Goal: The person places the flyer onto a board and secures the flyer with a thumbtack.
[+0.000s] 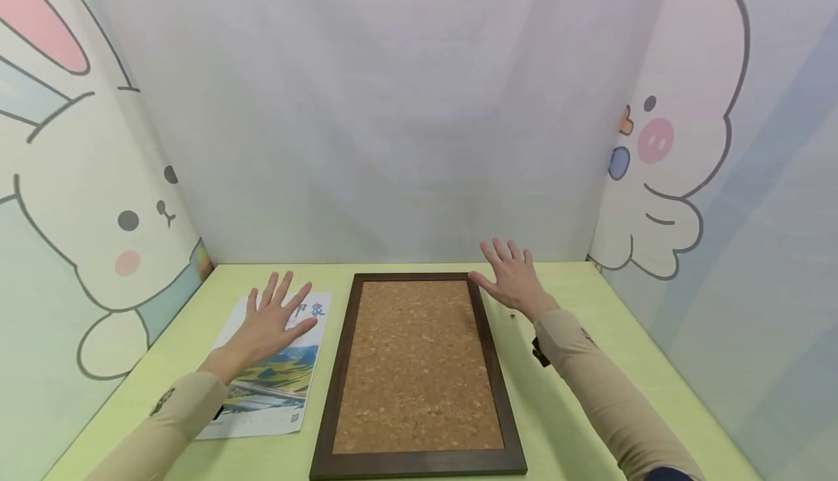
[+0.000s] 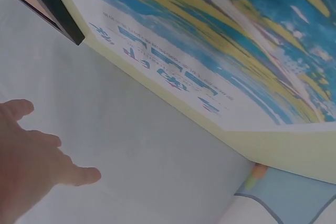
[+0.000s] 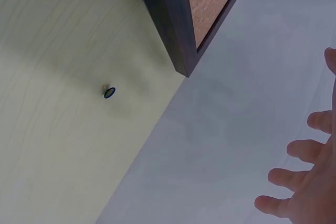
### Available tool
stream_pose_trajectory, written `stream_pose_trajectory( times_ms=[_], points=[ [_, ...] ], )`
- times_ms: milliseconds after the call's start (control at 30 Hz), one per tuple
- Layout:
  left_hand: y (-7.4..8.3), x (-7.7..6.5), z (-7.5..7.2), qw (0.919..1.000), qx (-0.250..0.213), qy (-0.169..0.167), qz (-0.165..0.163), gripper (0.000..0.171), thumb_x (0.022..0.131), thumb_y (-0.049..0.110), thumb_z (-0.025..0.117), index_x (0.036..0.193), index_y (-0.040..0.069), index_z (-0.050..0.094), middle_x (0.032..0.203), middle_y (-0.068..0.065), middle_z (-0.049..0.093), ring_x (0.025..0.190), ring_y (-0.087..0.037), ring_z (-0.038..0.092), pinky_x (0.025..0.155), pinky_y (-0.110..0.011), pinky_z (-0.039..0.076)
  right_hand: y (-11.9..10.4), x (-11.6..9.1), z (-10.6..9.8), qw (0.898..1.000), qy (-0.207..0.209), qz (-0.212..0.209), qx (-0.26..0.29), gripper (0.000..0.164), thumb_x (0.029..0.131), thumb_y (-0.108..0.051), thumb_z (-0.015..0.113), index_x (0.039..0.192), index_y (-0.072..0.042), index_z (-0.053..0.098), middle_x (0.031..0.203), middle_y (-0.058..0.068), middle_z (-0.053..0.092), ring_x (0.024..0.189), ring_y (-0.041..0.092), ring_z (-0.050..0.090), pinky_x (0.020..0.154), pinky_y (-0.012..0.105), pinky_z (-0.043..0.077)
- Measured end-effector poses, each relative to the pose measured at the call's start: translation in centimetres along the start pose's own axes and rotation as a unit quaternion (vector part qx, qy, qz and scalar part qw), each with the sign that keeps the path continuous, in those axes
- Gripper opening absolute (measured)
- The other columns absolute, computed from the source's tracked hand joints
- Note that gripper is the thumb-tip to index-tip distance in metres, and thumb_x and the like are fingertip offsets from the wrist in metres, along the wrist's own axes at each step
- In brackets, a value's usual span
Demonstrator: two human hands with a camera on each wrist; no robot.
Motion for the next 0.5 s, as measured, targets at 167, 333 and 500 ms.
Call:
stream_pose_trajectory(
  times_ms=[167, 333, 500],
  points=[
    [-1.7, -1.2, -1.1, 0.9994, 0.015, 0.012, -0.03, 0.079, 0.089, 0.053, 0.06, 0.146, 0.004, 0.037, 0.149, -0.032, 0.029, 0.141, -0.05, 0.019, 0.109, -0.071, 0.017, 0.5, 0.0, 0.1, 1.0, -0.004, -0.003, 0.007, 0.073, 0.095, -0.053, 0.051, 0.153, -0.013, 0.029, 0.156, 0.023, 0.029, 0.141, 0.048, 0.026, 0.108, 0.067, 0.026],
    [-4.2, -3.3, -1.7, 0.9955, 0.028, -0.011, -0.09, 0.095, 0.083, 0.064, 0.061, 0.138, -0.009, 0.037, 0.132, -0.035, 0.042, 0.121, -0.052, 0.038, 0.093, -0.069, 0.036, 1.3, -0.1, 0.1, 1.0, -0.01, -0.008, 0.02, 0.073, 0.096, -0.05, 0.051, 0.152, -0.009, 0.03, 0.154, 0.026, 0.031, 0.137, 0.05, 0.032, 0.105, 0.066, 0.03],
    [-7.2, -6.1, -1.9, 0.9762, 0.007, -0.099, -0.193, 0.115, 0.074, 0.077, 0.059, 0.133, -0.017, 0.029, 0.123, -0.041, 0.036, 0.112, -0.059, 0.035, 0.077, -0.072, 0.04, 2.2, -0.1, 0.2, 0.999, -0.02, 0.002, 0.035, 0.071, 0.096, -0.048, 0.052, 0.151, -0.007, 0.031, 0.152, 0.028, 0.033, 0.132, 0.052, 0.037, 0.101, 0.07, 0.031]
  ],
)
Point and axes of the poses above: each hand's wrist, its own x-axis towards the middle knuckle, its own z-axis out of the palm, y = z × x, the point moved 4 cm from there along x, towards the middle knuckle
